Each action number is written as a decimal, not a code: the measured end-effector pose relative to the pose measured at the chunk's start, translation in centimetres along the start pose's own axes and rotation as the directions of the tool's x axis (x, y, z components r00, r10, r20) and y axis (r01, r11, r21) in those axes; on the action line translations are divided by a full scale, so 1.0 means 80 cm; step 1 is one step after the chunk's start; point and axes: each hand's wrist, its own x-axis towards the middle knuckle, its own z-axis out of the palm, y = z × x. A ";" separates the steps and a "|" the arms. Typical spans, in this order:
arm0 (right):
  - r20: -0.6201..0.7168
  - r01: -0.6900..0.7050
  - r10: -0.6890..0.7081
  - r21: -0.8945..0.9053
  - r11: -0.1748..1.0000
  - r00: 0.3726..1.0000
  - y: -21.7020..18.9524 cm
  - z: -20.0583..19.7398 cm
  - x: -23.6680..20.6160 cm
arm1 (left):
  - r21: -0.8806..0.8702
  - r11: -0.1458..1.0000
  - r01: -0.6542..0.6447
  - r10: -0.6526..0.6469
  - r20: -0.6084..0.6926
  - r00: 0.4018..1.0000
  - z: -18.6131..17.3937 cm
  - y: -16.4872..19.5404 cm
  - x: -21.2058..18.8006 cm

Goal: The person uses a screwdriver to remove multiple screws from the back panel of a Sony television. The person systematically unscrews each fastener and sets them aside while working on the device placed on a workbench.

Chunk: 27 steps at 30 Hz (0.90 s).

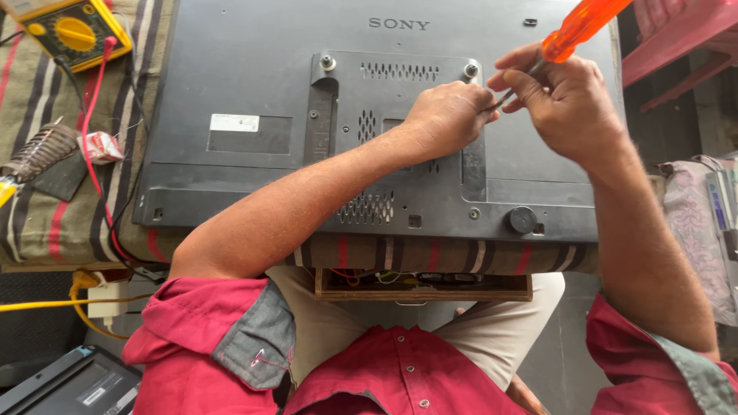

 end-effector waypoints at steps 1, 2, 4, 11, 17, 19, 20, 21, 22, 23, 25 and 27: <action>0.016 0.016 -0.016 0.004 1.000 1.000 -0.002 -0.001 0.001 | 0.006 1.000 0.013 -0.013 0.016 1.000 0.000 0.001 0.002; 0.031 0.031 -0.031 0.008 0.999 0.999 -0.003 -0.002 0.002 | 0.012 1.000 0.026 -0.027 0.033 0.999 0.000 0.001 0.003; -0.019 0.044 -0.046 -0.076 0.996 0.999 -0.002 0.000 0.001 | 0.023 0.999 0.026 -0.027 0.039 0.999 0.001 0.001 0.003; 0.005 -0.026 0.026 -0.084 0.996 1.000 0.019 -0.004 -0.003 | 0.008 1.000 0.007 -0.008 0.047 0.999 -0.003 0.003 0.001; 0.058 0.073 -0.082 0.138 0.988 0.995 -0.036 -0.057 -0.002 | 0.010 0.999 0.053 -0.054 0.111 0.992 -0.007 0.009 0.006; 0.069 0.111 -0.119 0.110 0.988 0.991 -0.058 -0.063 0.001 | 0.014 0.998 0.056 -0.058 0.110 0.992 -0.007 0.009 0.007; 0.103 0.145 -0.155 0.100 0.984 0.982 -0.066 -0.066 0.005 | 0.020 0.999 0.047 -0.048 0.102 0.994 -0.007 0.008 0.007; 0.138 0.177 -0.188 0.090 0.980 0.972 -0.072 -0.067 0.007 | 0.023 0.999 0.036 -0.038 0.095 0.995 -0.006 0.008 0.007; 0.103 0.163 -0.167 0.038 0.986 0.981 -0.073 -0.065 0.010 | 0.023 0.999 0.023 -0.025 0.086 0.996 -0.006 0.008 0.007; 0.068 0.148 -0.147 -0.013 0.989 0.987 -0.071 -0.062 0.014 | 0.022 1.000 0.010 -0.012 0.076 0.997 -0.007 0.008 0.007; -0.035 0.120 -0.124 -0.097 0.988 0.992 -0.059 -0.053 0.018 | 0.011 1.000 0.019 -0.019 0.084 0.996 -0.006 0.008 0.006; -0.172 0.112 -0.141 -0.167 0.980 0.975 -0.041 -0.041 0.020 | 0.005 0.998 0.055 -0.056 0.110 0.992 -0.006 0.007 0.006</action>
